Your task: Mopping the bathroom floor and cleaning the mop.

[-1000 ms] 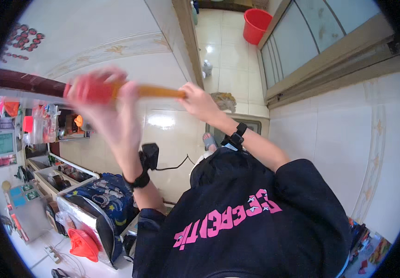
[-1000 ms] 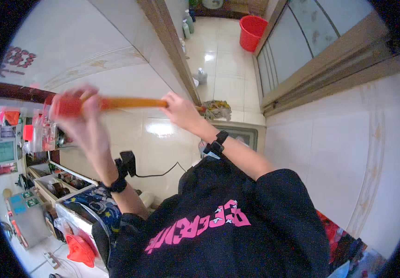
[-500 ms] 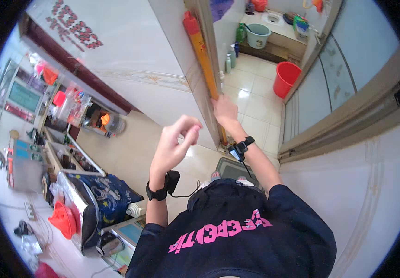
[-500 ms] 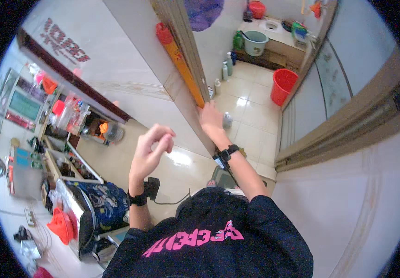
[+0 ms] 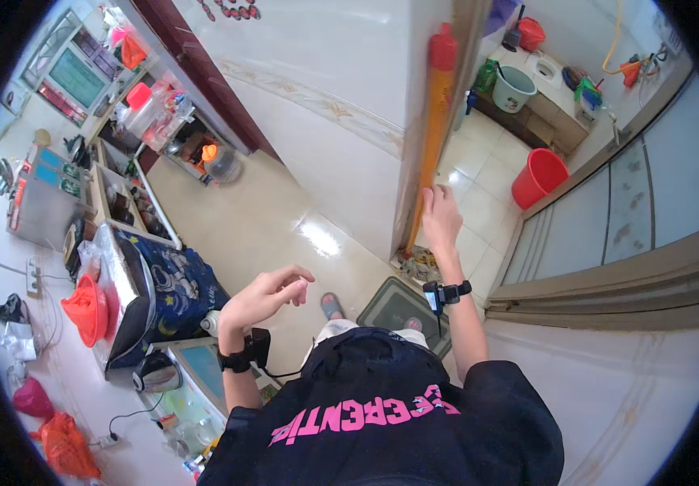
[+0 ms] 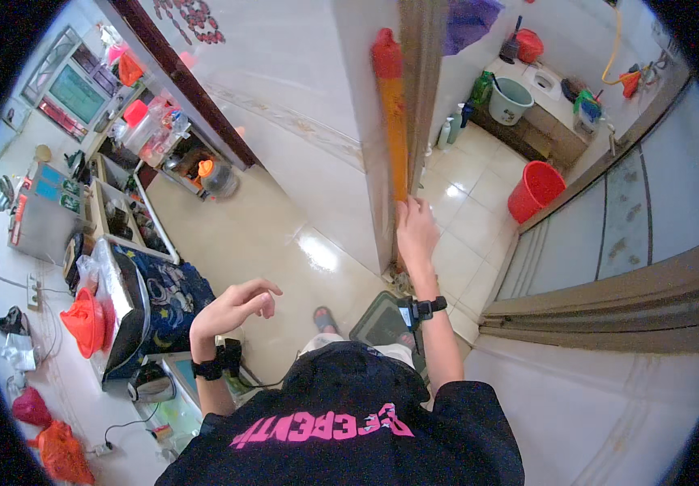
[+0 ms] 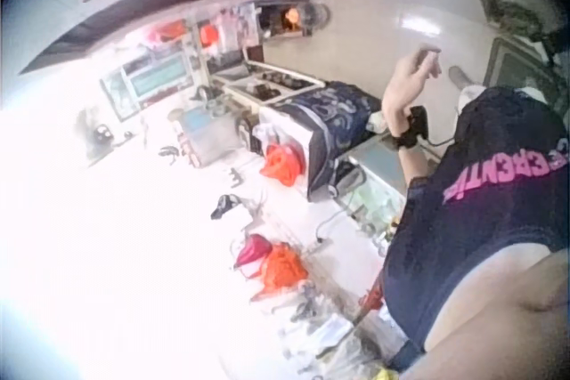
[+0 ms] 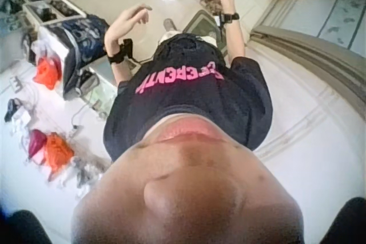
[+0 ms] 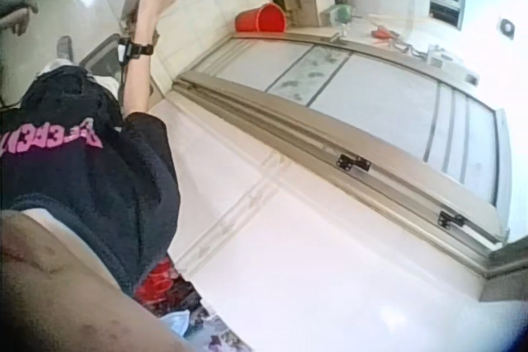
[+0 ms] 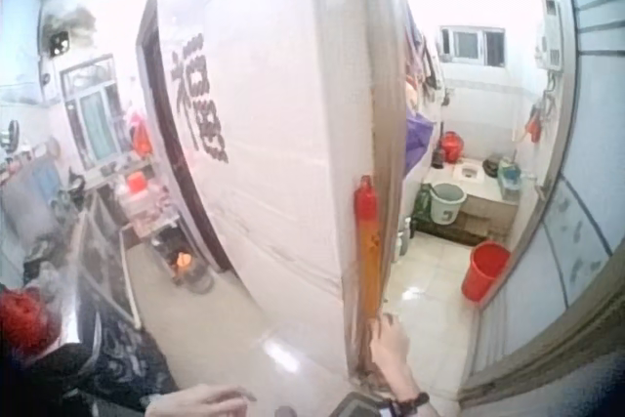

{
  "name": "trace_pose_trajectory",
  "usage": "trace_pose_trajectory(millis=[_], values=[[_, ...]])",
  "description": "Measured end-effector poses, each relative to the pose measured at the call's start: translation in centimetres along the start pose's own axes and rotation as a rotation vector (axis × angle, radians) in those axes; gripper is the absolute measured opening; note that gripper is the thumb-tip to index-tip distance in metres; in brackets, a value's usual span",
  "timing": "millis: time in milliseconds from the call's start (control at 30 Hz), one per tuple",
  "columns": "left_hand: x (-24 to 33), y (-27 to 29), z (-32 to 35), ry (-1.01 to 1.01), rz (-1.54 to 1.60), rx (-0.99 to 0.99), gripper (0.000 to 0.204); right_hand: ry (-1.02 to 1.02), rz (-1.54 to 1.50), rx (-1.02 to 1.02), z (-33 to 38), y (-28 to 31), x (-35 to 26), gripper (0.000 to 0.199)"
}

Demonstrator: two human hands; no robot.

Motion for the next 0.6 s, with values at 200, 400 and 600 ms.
trace_pose_trajectory(millis=[200,400,600], values=[[-8.1,8.5,2.4,-0.068,0.037,0.002,0.032,-0.199,0.231,-0.089,-1.4,0.0,-0.7,0.036],[-18.5,20.1,7.9,0.071,0.184,0.311,0.03,-0.088,-0.187,0.253,-1.9,-0.1,-0.7,0.032],[-23.7,30.3,8.0,0.069,0.039,0.215,0.034,-0.415,-0.745,0.522,-3.2,-2.8,-3.3,0.046]])
Point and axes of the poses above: each hand's wrist, its own z-axis away from the middle knuckle, its own y-axis out of the back of the hand, x = y × z, the point moved 3 cm from there along -z, towards the middle knuckle, and after that the axes turned 9 degrees about -x, right-handed, at the moved point
